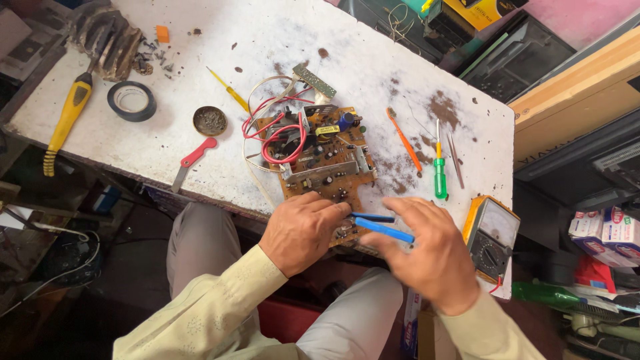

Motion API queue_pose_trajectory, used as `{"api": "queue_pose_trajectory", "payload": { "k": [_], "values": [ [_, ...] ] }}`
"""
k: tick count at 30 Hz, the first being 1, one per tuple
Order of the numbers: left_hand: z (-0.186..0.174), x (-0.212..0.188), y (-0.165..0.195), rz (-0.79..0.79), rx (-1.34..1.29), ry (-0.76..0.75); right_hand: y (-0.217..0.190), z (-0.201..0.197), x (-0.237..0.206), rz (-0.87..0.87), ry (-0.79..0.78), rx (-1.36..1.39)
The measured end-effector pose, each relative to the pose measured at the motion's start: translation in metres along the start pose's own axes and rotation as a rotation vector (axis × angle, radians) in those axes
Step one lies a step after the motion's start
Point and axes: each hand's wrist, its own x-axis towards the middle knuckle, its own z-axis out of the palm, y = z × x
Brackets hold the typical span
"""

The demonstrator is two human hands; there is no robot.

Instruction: The person holds a green circuit board and uses a soldering iron to apply heat to multiple solder joints on the board's surface. They then flip the board over and use a screwdriver to adjust components on the opposite side.

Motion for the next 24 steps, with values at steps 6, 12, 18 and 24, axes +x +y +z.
{"api": "queue_pose_trajectory", "payload": {
  "k": [6, 12, 18, 24],
  "values": [
    [0.006, 0.007, 0.0, 0.046, -0.001, -0.039, 0.029, 0.003, -0.001, 0.422, -0.732, 0.406],
    [-0.002, 0.016, -0.009, 0.115, 0.088, -0.176, 0.054, 0.017, 0.006, 0.566, -0.782, 1.176],
    [-0.003, 0.037, -0.01, -0.02, 0.152, -0.386, 0.04, 0.011, 0.025, 0.061, -0.65, 0.795],
    [-0.02, 0.047, -0.018, 0.042, 0.091, -0.073, 0.034, 0.014, 0.04, 0.553, -0.672, 0.292]
  ]
}}
